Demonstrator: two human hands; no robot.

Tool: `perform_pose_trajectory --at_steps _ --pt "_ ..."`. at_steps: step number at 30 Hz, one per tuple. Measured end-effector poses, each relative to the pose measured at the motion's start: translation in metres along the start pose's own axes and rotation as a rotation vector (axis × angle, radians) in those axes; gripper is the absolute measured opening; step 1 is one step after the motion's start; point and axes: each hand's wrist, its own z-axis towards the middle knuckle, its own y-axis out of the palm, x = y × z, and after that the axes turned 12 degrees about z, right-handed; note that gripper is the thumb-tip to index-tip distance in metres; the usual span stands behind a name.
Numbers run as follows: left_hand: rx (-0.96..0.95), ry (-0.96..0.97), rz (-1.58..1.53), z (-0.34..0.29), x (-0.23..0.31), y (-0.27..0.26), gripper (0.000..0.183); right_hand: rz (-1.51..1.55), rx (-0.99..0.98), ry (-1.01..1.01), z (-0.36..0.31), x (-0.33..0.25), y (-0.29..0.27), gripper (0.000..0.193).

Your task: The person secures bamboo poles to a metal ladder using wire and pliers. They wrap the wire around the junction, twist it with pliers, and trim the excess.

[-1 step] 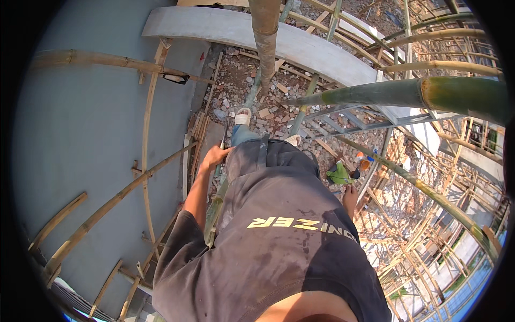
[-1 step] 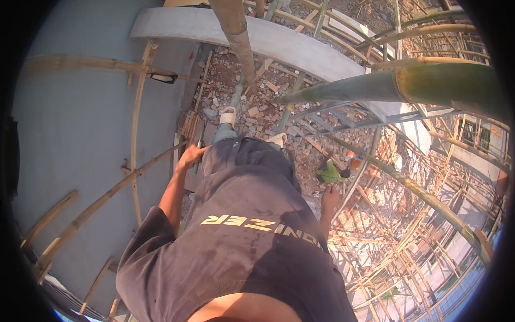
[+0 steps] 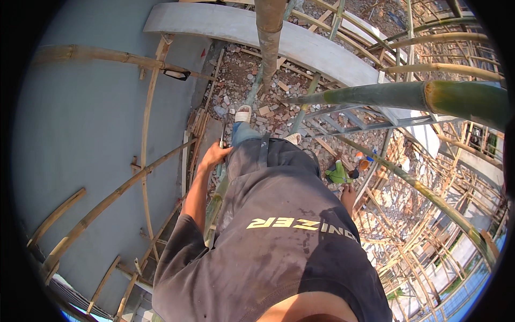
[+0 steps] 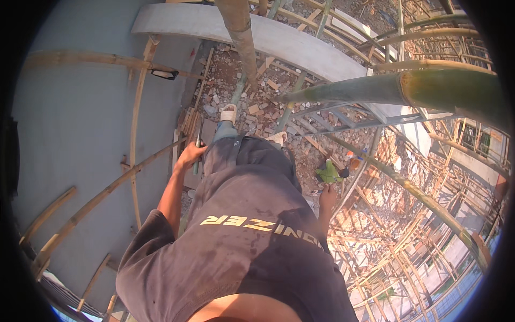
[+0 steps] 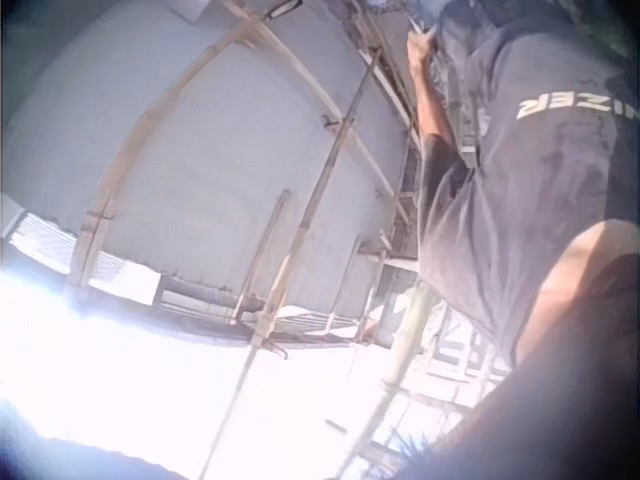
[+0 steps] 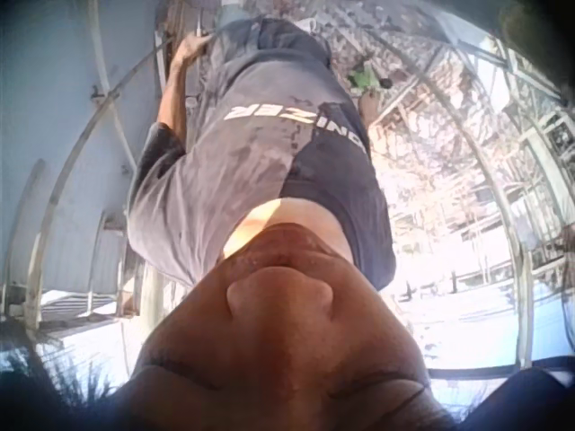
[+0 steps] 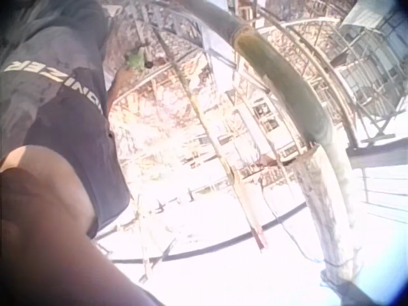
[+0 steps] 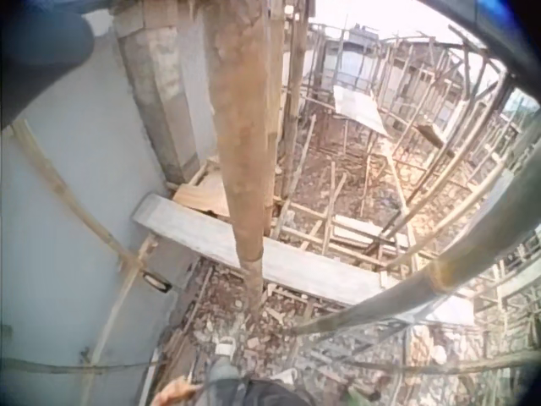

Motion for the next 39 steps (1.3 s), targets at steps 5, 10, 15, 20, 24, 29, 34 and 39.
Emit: perform_pose_trajectory --at_steps 5,10,15,20,24,29,34,39 --pt "-0.159 0.167 0.072 -0.108 0.091 -0.008 0.064 -0.035 -0.114 0.045 0.026 -0.003 0.02 0.036" --pt "-0.109 0.164 0.382 -0.167 0.1 -0.01 0.067 -0.031 -0.099 0.051 0.028 -0.014 0.017 0.037" --pt "-0.119 0.051 0.513 -0.181 0.114 -0.02 0.06 -0.108 -0.127 -0.08 0.04 -0.004 0.005 0.037" --pt "-0.286 -0.068 0.83 -0.161 0.163 -0.042 0.074 0.106 -0.114 0.106 0.044 -0.008 0.02 0.036" --pt "-0.349 0.02 1.044 -0.126 0.176 -0.04 0.073 0.106 -0.147 0.097 0.042 -0.022 0.023 0.035" --pt "-0.583 0.229 1.317 -0.08 0.196 -0.025 0.052 0.193 -0.096 0.139 0.045 0.016 0.042 0.033" --pt "-0.297 0.03 1.024 -0.029 0.16 0.019 0.058 0.119 0.185 0.063 0.009 0.001 0.045 0.032" --pt "-0.269 0.094 0.64 -0.027 0.159 -0.002 0.088 0.083 0.542 0.05 0.012 0.028 -0.022 0.03"
